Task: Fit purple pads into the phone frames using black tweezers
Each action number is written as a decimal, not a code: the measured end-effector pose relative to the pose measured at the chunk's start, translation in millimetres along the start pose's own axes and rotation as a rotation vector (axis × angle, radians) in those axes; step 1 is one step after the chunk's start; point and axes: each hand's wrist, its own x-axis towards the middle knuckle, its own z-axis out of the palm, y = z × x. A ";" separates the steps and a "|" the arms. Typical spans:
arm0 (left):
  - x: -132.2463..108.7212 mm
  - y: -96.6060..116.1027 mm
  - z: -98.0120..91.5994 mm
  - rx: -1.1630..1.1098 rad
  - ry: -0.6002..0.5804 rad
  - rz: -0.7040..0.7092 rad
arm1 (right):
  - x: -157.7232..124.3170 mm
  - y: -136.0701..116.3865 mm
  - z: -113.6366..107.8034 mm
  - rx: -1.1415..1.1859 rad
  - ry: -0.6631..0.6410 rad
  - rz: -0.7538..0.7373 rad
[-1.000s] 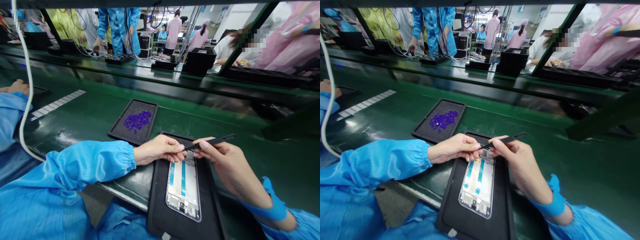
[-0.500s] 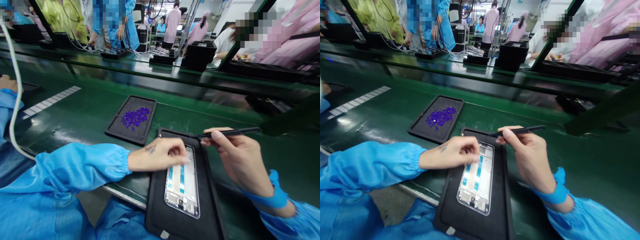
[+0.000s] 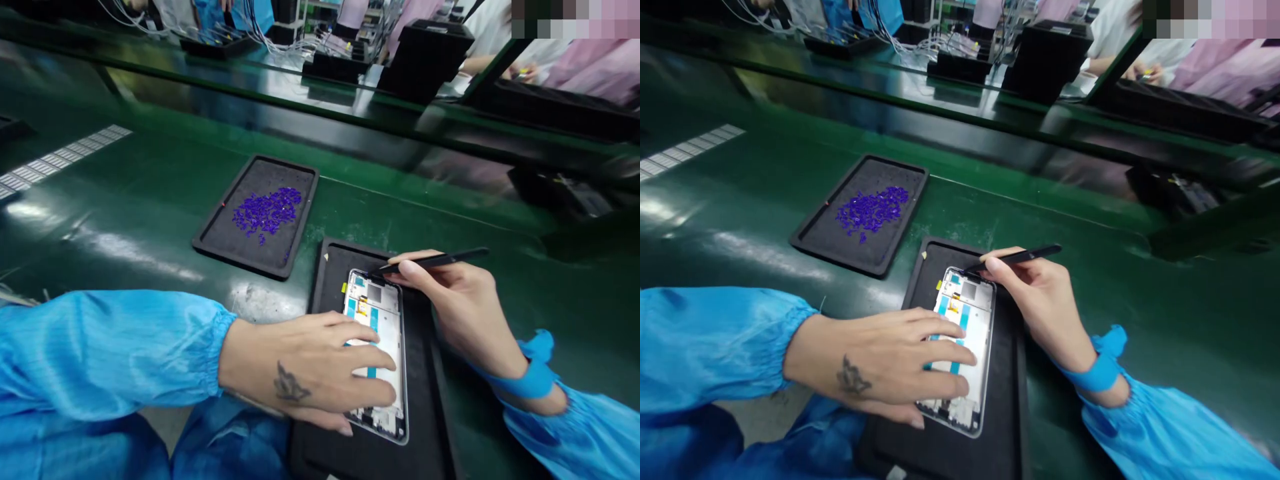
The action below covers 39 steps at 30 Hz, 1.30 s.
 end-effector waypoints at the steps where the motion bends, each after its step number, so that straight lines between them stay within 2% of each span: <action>1: 0.6 -0.7 -0.3 0.015 -0.013 0.007 | 0.0 0.4 -0.7 -0.005 -0.009 0.003; 5: 4.3 -3.8 -0.8 -0.011 -0.035 0.048 | 0.1 1.3 -2.9 -0.040 -0.025 0.002; 9: 5.4 -3.6 -4.0 -0.162 -0.042 -0.066 | -0.5 -0.3 -2.9 -0.041 -0.027 -0.008; 11: 5.0 -2.1 -6.2 -0.223 -0.007 -0.114 | -1.7 -1.8 -2.5 -0.043 -0.013 -0.021; 15: 5.2 0.6 -9.1 -0.346 0.069 -0.161 | -4.1 -4.8 -2.6 -0.158 -0.015 -0.113; 19: 6.4 1.9 -9.3 -0.425 0.076 -0.214 | -5.0 -6.6 -2.8 -0.246 -0.041 -0.204; 27: 6.9 4.1 -9.4 -0.338 -0.017 -0.191 | -4.9 -8.6 -2.5 -0.341 -0.086 -0.330; 30: 7.4 4.1 -9.9 -0.302 0.040 -0.170 | -5.2 -7.6 -3.0 -0.369 -0.093 -0.359; 33: 7.1 3.2 -9.3 -0.211 0.112 -0.088 | -6.4 -6.7 -3.1 -0.387 -0.097 -0.364; 36: 5.9 3.0 -8.5 -0.088 0.116 0.024 | -8.1 -7.5 -3.2 -0.382 -0.098 -0.354; 39: 4.4 4.0 -8.4 -0.028 0.075 0.051 | -9.4 -9.8 -4.3 -0.340 -0.084 -0.316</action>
